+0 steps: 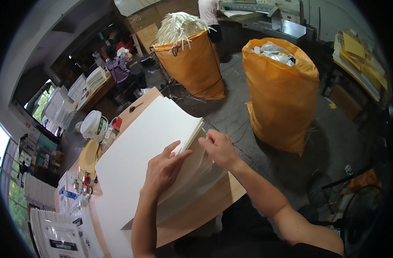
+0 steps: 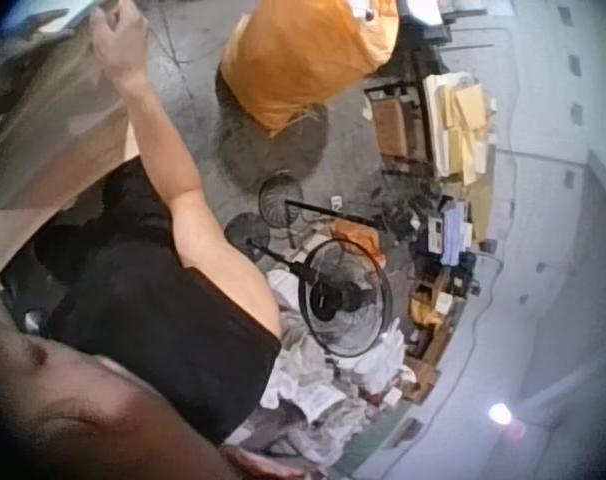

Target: The person picks up and organizes stacks of white cardboard sheets on a table, aligning their edges and placing them on top of other stacks.

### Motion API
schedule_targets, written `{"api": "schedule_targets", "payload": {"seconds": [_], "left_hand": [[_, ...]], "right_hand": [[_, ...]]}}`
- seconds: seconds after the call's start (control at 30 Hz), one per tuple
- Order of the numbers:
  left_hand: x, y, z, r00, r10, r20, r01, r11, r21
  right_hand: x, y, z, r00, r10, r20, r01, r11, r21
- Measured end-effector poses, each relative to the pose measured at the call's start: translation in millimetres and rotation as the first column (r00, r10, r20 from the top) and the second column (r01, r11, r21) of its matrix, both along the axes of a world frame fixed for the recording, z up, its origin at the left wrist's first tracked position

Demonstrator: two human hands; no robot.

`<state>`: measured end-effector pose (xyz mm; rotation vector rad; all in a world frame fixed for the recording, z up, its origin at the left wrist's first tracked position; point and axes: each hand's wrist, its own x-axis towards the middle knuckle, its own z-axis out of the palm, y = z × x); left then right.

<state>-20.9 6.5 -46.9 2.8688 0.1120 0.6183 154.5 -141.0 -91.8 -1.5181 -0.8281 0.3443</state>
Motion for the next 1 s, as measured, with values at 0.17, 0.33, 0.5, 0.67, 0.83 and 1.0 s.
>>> {"api": "schedule_targets", "payload": {"seconds": [0.17, 0.33, 0.5, 0.67, 0.83, 1.0], "left_hand": [[-0.7, -3.7, -0.5, 0.998, 0.038, -0.043, -0.039, 0.999, -0.019], [-2.7, -16.8, 10.1, 0.993, 0.064, -0.099, -0.066, 0.998, -0.018], [-2.3, -7.0, 8.7, 0.992, 0.032, -0.122, -0.039, 0.998, -0.053], [-1.3, -4.4, 15.2, 0.985, -0.013, -0.174, 0.006, 0.999, -0.043], [5.1, -14.6, 13.2, 0.991, 0.006, -0.134, 0.007, 0.996, 0.092], [0.6, -7.6, 6.2, 0.992, 0.020, -0.126, -0.008, 0.996, 0.089]], "right_hand": [[19.8, -2.4, -2.7, 0.737, 0.329, -0.591, -0.199, 0.941, 0.274], [18.9, 0.2, -7.0, 0.688, 0.371, -0.623, -0.184, 0.920, 0.346], [24.0, -4.8, -6.9, 0.711, 0.385, -0.588, -0.245, 0.920, 0.306], [28.6, -13.1, -4.2, 0.721, 0.388, -0.575, -0.286, 0.921, 0.264], [20.8, -5.4, -14.9, 0.924, 0.281, -0.260, -0.241, 0.955, 0.174], [29.1, -5.4, -9.5, 0.665, 0.458, -0.590, -0.301, 0.887, 0.349]]}}
